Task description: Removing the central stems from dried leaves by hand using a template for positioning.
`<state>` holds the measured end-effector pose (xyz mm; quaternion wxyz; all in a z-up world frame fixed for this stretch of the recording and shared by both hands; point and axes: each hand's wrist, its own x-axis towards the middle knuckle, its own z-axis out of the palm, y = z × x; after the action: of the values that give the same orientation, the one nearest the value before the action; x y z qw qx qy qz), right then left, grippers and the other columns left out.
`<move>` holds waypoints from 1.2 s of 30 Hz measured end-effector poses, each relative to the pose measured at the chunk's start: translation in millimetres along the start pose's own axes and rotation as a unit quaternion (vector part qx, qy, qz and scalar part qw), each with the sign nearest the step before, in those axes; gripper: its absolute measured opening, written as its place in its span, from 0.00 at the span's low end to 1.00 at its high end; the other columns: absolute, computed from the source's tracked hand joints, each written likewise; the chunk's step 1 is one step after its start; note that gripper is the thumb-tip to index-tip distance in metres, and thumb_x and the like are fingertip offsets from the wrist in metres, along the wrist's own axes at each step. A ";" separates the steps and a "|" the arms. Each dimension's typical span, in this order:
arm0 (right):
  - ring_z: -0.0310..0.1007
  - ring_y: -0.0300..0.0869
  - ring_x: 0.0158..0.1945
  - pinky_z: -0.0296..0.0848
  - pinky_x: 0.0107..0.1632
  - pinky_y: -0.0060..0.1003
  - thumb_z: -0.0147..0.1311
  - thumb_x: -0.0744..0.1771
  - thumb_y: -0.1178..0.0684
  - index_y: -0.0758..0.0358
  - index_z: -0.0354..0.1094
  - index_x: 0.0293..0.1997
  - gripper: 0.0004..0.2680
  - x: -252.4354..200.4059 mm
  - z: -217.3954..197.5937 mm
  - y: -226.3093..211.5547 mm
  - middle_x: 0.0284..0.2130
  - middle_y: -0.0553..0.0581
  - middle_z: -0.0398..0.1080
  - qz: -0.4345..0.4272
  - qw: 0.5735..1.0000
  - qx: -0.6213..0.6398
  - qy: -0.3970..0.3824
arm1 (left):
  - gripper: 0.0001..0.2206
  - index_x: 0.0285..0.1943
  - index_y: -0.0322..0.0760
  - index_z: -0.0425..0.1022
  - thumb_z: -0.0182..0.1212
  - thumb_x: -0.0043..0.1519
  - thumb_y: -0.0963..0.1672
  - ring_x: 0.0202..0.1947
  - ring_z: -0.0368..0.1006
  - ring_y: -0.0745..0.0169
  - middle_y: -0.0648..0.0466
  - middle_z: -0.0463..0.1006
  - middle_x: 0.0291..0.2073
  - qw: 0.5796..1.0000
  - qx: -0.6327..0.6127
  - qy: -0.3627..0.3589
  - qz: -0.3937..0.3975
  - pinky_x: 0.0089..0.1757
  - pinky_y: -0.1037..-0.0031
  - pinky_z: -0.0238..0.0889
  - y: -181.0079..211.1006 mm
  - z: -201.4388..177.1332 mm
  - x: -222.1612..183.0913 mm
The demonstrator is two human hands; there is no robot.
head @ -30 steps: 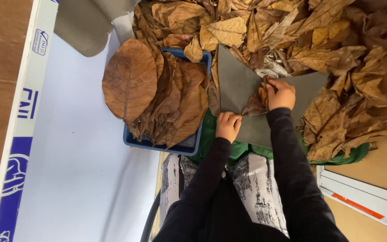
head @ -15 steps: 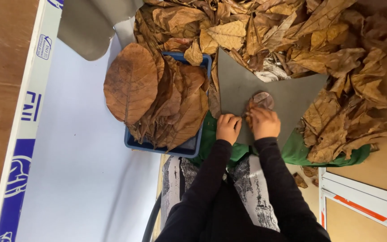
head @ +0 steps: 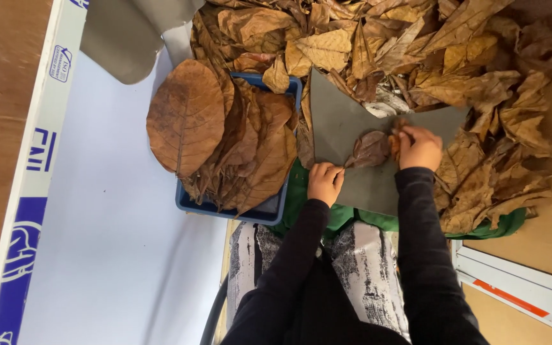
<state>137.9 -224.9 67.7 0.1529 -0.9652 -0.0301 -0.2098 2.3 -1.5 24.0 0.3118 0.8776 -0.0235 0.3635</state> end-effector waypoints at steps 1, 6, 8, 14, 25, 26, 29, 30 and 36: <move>0.75 0.43 0.44 0.78 0.44 0.37 0.69 0.67 0.47 0.46 0.81 0.46 0.06 0.2 -18.4 -14.4 0.41 0.42 0.77 0.000 1.000 0.000 0.002 | 0.02 0.38 0.46 0.77 0.63 0.63 0.45 0.37 0.74 0.55 0.58 0.71 0.33 1.000 -0.001 0.001 0.001 0.39 0.66 0.73 1.7 -2.0 2.2; 0.73 0.42 0.41 0.74 0.43 0.35 0.69 0.63 0.56 0.43 0.79 0.36 0.06 -24.7 -70.9 -97.9 0.36 0.41 0.77 -0.137 0.982 0.042 0.124 | 0.03 0.36 0.44 0.79 0.66 0.61 0.44 0.37 0.74 0.55 0.58 0.72 0.32 1.000 -0.003 0.000 -0.008 0.39 0.68 0.72 4.0 -3.3 3.2; 0.74 0.41 0.42 0.73 0.42 0.35 0.69 0.62 0.51 0.41 0.79 0.37 0.05 -46.8 -40.1 -106.9 0.38 0.39 0.77 -0.166 0.980 0.043 0.099 | 0.03 0.34 0.42 0.78 0.67 0.59 0.43 0.38 0.73 0.55 0.58 0.71 0.33 1.000 0.002 -0.013 -0.006 0.40 0.68 0.72 -7.7 7.6 -7.5; 0.73 0.41 0.39 0.73 0.37 0.35 0.68 0.62 0.49 0.41 0.80 0.37 0.04 -65.9 -16.4 -105.2 0.38 0.37 0.77 -0.189 0.980 0.010 0.067 | 0.03 0.35 0.42 0.76 0.67 0.58 0.42 0.39 0.73 0.56 0.58 0.70 0.34 1.000 0.004 -0.024 0.002 0.41 0.68 0.71 -5.0 3.9 -3.8; 0.77 0.51 0.48 0.78 0.50 0.44 0.64 0.69 0.54 0.55 0.80 0.51 0.06 -79.6 27.2 -6.2 0.44 0.53 0.78 0.085 0.974 0.183 0.103 | 0.02 0.38 0.45 0.76 0.63 0.63 0.44 0.39 0.74 0.54 0.58 0.70 0.34 0.999 -0.005 -0.036 -0.012 0.41 0.67 0.72 5.2 -6.0 4.1; 0.76 0.53 0.49 0.77 0.52 0.46 0.62 0.69 0.57 0.58 0.79 0.53 0.08 -85.9 17.2 -13.3 0.46 0.56 0.77 0.066 0.975 0.167 0.131 | 0.02 0.38 0.44 0.76 0.62 0.64 0.44 0.38 0.74 0.54 0.58 0.71 0.34 0.999 -0.008 -0.041 -0.024 0.41 0.67 0.72 6.4 -6.5 4.4; 0.73 0.53 0.50 0.75 0.52 0.46 0.61 0.68 0.59 0.57 0.78 0.53 0.09 -95.7 3.1 -33.7 0.50 0.56 0.74 -0.001 0.978 0.102 0.182 | 0.02 0.38 0.42 0.75 0.62 0.63 0.43 0.38 0.75 0.52 0.55 0.72 0.34 0.998 -0.004 -0.051 -0.046 0.40 0.66 0.73 3.5 -1.5 1.0; 0.71 0.51 0.50 0.75 0.52 0.44 0.61 0.67 0.59 0.54 0.77 0.52 0.09 -99.2 0.7 -39.8 0.52 0.53 0.73 -0.050 0.977 0.054 0.201 | 0.02 0.39 0.41 0.75 0.62 0.63 0.42 0.39 0.75 0.50 0.54 0.73 0.35 0.997 0.004 -0.057 -0.060 0.40 0.65 0.73 2.3 0.7 -2.8; 0.71 0.48 0.46 0.78 0.46 0.38 0.57 0.69 0.52 0.50 0.77 0.45 0.04 -93.0 1.3 -41.3 0.49 0.49 0.73 -0.074 0.969 -0.003 0.237 | 0.01 0.40 0.41 0.77 0.61 0.63 0.41 0.37 0.77 0.45 0.51 0.78 0.33 0.964 -0.064 -0.003 -0.258 0.41 0.61 0.71 12.4 -17.5 11.7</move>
<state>48.8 -184.7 39.7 0.1372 -0.8833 -0.0635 -0.4438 -3.3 0.6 47.7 0.4503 0.8332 0.1798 0.2657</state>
